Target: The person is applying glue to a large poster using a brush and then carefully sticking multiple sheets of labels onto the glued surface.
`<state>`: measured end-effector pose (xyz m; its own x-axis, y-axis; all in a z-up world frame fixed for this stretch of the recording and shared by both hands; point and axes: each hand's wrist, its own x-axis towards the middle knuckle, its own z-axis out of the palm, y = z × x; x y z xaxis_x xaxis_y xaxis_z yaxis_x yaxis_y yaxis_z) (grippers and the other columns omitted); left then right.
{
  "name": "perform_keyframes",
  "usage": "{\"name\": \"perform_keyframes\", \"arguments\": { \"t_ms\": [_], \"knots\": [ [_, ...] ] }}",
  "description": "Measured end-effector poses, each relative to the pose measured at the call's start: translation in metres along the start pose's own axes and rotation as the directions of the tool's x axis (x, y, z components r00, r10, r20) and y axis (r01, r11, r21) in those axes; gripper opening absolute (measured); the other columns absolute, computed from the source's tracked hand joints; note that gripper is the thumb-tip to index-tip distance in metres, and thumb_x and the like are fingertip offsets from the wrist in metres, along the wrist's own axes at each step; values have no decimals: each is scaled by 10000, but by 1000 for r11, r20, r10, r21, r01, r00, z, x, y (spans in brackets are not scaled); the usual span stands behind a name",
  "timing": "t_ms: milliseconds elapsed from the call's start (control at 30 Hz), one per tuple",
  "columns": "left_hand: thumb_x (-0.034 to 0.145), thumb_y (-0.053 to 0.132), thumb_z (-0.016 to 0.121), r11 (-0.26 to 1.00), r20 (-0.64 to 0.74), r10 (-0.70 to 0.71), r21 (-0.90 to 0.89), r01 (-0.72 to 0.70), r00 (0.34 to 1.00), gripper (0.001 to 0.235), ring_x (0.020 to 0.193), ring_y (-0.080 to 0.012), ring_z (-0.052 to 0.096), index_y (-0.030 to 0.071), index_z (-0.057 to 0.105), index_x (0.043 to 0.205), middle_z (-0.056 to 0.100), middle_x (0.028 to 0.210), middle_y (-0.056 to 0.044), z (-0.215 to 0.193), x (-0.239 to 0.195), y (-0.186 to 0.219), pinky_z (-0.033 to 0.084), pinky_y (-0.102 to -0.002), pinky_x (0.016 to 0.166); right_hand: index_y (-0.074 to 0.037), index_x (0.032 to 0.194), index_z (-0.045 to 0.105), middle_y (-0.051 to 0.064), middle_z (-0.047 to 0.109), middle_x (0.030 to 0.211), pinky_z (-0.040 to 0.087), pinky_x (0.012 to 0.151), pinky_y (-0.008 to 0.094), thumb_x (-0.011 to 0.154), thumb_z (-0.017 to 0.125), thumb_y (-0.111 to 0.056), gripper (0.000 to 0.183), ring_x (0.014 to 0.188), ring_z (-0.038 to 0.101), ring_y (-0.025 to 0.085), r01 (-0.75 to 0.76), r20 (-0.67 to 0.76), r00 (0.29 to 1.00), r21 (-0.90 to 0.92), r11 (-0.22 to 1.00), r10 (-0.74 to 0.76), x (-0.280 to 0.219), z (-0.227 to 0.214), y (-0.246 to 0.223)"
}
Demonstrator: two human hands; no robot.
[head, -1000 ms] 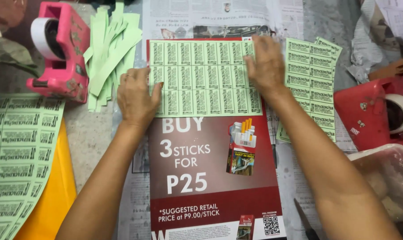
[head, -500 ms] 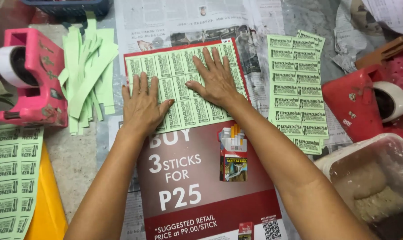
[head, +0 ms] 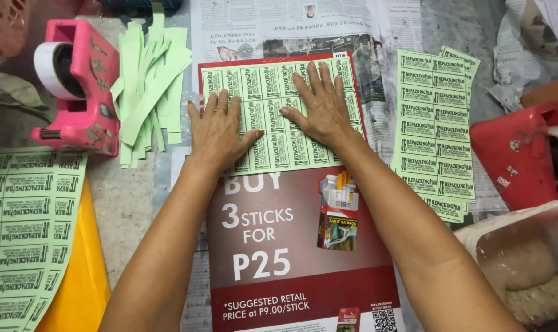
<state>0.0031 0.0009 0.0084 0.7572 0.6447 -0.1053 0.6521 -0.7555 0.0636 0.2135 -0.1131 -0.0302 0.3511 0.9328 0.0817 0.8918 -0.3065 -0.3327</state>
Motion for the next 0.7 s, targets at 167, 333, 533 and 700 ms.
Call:
{"name": "perform_keyframes", "arguments": {
  "t_ms": [167, 333, 533, 700],
  "knots": [
    [927, 654, 596, 1000, 5, 0, -8, 0, 1000, 883, 1500, -384, 355, 36, 456, 1543, 415, 1605, -234, -3, 6, -5, 157, -716, 1174, -183, 1601, 390, 215, 226, 1680, 100, 1233, 636, 969, 384, -803, 886, 1554, 132, 421, -9, 5, 1000, -7, 1000, 9, 1, 1, 0],
    [905, 672, 629, 1000, 14, 2, -14, -2, 1000, 906, 1489, -378, 380, 29, 477, 1526, 448, 1587, -229, -4, 12, -6, 160, -714, 1175, -192, 1605, 380, 208, 217, 1683, 92, 1238, 632, 969, 362, -808, 885, 1558, 119, 419, -25, 39, 999, -10, 1000, 26, 3, 0, 3],
    [788, 689, 730, 999, 138, 22, -38, -17, 990, 1019, 1530, -332, 252, 104, 363, 1538, 298, 1658, -147, -15, 7, -22, 92, -714, 1183, -173, 1643, 203, 233, 51, 1683, -3, 1205, 648, 952, 264, -761, 909, 1544, -30, 418, 44, 88, 995, -32, 999, -41, 3, 0, -1],
    [597, 612, 892, 1000, 188, 32, -6, -31, 982, 1107, 1560, -378, 209, 226, 474, 1546, 407, 1645, -2, -23, -15, -40, 110, -733, 1190, -249, 1592, 391, 207, 280, 1662, 128, 1225, 644, 745, 587, -905, 1090, 1537, 165, 462, 155, 268, 953, -22, 988, -144, -24, -28, -45]
  ]
}}
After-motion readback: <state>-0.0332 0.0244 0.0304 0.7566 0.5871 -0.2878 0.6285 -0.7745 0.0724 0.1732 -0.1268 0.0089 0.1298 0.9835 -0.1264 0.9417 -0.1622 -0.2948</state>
